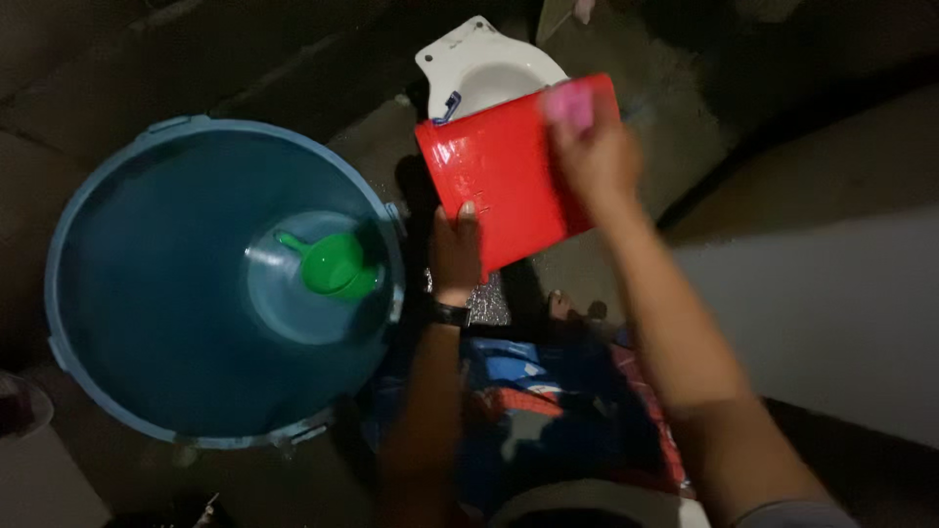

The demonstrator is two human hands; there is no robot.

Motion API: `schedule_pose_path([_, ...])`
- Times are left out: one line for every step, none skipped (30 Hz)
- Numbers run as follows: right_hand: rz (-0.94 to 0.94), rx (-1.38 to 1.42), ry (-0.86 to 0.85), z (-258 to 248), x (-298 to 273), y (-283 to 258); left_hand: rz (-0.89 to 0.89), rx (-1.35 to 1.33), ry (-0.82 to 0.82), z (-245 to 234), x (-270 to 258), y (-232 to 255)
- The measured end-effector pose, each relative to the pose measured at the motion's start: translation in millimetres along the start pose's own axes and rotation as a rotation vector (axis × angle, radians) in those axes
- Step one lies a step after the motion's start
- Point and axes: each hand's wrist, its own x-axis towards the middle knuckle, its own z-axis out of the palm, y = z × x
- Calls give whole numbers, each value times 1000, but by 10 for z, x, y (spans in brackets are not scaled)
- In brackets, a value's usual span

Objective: The person washes a red plastic container using a pink sponge. They repeatedly scrub the exterior surfaces, rotate the container to access different sides, and rinse it with water from a nearby blue bucket.

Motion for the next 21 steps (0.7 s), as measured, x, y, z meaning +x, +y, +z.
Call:
schedule_pose_path([-42, -12, 79, -135, 165, 100, 53, 18, 13, 16, -9, -48])
schedule_pose_path([-35, -100, 87, -248, 273, 177, 120, 38, 12, 47, 4, -90])
schedule_pose_path([-27, -188, 94, -345, 349, 233, 188, 56, 12, 91, 29, -132])
schedule_pose_path([-22, -280, 90, -381, 352, 244, 98, -17, -3, 141, 37, -184])
schedule_pose_path([-4, -224, 85, -372, 305, 220, 8, -89, -19, 188, 47, -237])
schedule_pose_path([12, -165, 77, -304, 221, 149, -83, -158, -31, 217, 61, -289])
schedule_pose_path([27, -105, 69, -195, 112, 48, -6, -73, 17, 249, 98, -330])
schedule_pose_path([6, -49, 39, -67, -25, -69, 71, 20, 59, 253, 148, -358])
schedule_pose_path([-14, 9, 10, 66, -180, -180, 148, 112, 100, 252, 184, -377])
schedule_pose_path([-76, -66, -66, 178, -338, -261, 360, 325, 143, 231, 191, -402])
schedule_pose_path([-138, -139, -143, 268, -490, -318, 574, 536, 180, 192, 197, -414])
schedule_pose_path([-203, -107, -99, 323, -593, -353, 793, 744, 218, 163, 219, -399])
schedule_pose_path([-269, -75, -55, 335, -674, -358, 544, 479, 156, 149, 203, -370])
schedule_pose_path([-343, -42, -3, 301, -694, -328, 301, 214, 96, 150, 199, -314])
schedule_pose_path([-296, -68, -19, 235, -683, -260, 56, -49, 29, 149, 208, -248])
schedule_pose_path([-249, -95, -47, 148, -677, -144, 23, -3, 35, 151, 197, -198])
schedule_pose_path([-201, -123, -75, 51, -648, 1, -10, 43, 41, 161, 205, -150])
schedule_pose_path([-93, -190, -67, -64, -606, 170, -44, 90, 42, 172, 213, -106])
schedule_pose_path([15, -256, -58, -173, -555, 339, 6, 80, 44, 184, 200, -72])
schedule_pose_path([45, -216, 43, -286, -487, 499, 58, 64, 51, 215, 202, -41])
schedule_pose_path([74, -175, 145, -376, -418, 628, 110, 48, 58, 237, 214, -15])
